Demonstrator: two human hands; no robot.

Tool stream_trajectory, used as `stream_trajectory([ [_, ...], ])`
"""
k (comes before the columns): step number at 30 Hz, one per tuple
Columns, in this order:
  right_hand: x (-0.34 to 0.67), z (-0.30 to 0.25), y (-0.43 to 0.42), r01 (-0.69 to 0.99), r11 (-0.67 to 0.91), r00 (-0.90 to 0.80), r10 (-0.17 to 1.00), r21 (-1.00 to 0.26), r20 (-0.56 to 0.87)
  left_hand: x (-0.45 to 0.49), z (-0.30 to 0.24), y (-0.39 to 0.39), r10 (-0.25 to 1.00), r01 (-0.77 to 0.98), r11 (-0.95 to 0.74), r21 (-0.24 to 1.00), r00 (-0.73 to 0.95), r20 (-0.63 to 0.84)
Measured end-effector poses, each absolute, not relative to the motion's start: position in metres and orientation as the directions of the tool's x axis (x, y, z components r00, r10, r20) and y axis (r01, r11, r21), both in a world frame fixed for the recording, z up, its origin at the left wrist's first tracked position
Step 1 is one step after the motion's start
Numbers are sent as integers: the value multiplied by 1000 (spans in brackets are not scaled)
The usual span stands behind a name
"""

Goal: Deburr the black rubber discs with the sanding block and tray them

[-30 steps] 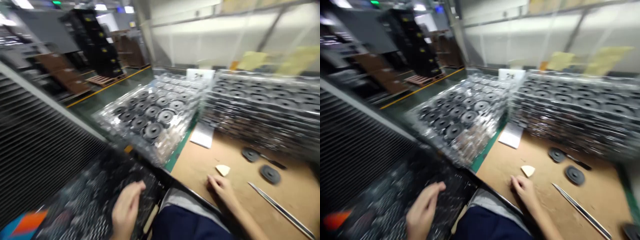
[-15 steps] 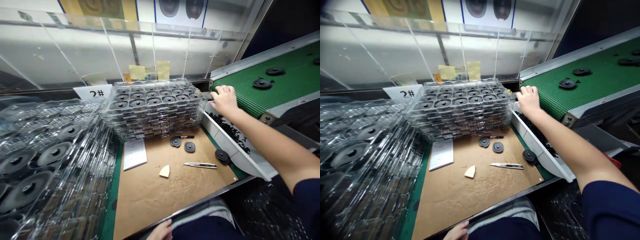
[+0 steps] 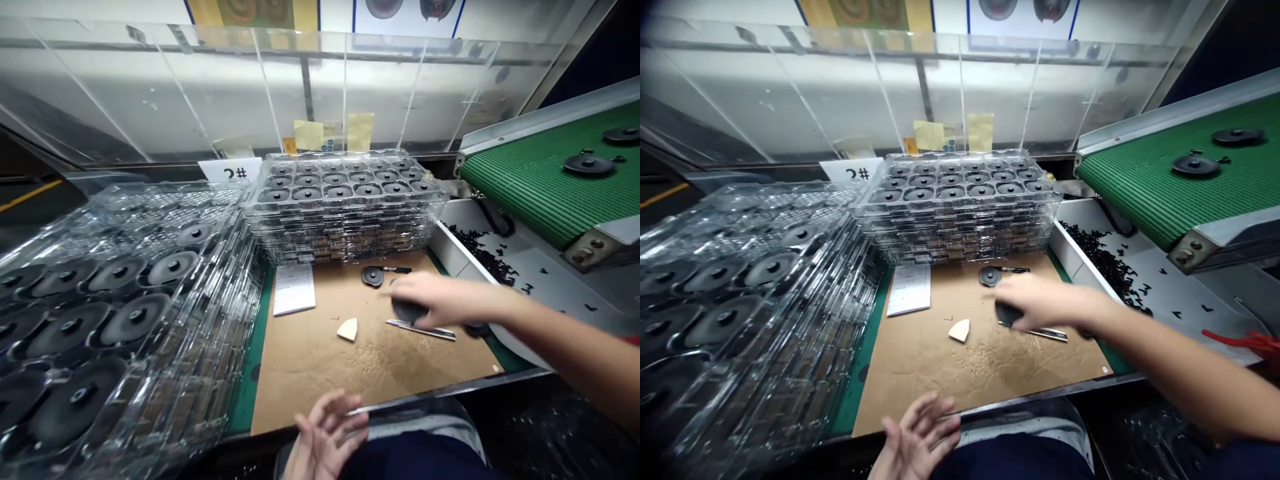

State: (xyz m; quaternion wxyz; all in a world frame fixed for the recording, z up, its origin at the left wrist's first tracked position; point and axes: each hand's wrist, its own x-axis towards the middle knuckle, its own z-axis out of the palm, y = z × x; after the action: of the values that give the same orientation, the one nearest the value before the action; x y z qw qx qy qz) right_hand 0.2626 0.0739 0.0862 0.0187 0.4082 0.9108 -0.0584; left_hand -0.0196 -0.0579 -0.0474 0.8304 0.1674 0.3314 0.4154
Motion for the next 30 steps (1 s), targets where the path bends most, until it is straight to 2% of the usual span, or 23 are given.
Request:
stream_trajectory([
  [2, 224, 81, 40, 547, 754, -816, 578, -363, -30, -5, -30, -42, 745, -658, 665, 353, 558, -366],
  [4, 199, 72, 15, 425, 763, -859, 510, -486, 49, 9, -15, -33, 716, -652, 698, 295, 634, -292],
  [5, 193, 66, 5, 417, 757, -851, 519, -503, 75, 16, -10, -31, 710, -650, 703, 287, 654, -261],
  [8, 192, 46, -18, 550, 673, -733, 673, -495, 100, 25, -3, -35, 717, -678, 697, 234, 663, -215],
  [12, 201, 21, -48, 688, 462, -453, 876, -559, 167, 22, -1, -44, 780, -770, 621, 147, 588, -213],
  [16, 183, 1, -65, 703, 307, -205, 951, -642, 231, 24, 4, -45, 824, -814, 559, 157, 523, -218],
  [20, 162, -11, -59, 672, 287, -124, 952, -683, 279, 31, 3, -42, 846, -814, 528, 240, 481, -230],
  [23, 163, -8, -46, 631, 317, -168, 947, -708, 274, 31, -3, -37, 854, -818, 514, 257, 461, -240],
  [26, 175, 0, -31, 576, 358, -291, 930, -735, 225, 24, -12, -30, 834, -799, 543, 257, 478, -277],
  [30, 189, 8, -11, 473, 300, -450, 891, -828, 65, 6, -28, -21, 701, -640, 708, 299, 585, -408],
])
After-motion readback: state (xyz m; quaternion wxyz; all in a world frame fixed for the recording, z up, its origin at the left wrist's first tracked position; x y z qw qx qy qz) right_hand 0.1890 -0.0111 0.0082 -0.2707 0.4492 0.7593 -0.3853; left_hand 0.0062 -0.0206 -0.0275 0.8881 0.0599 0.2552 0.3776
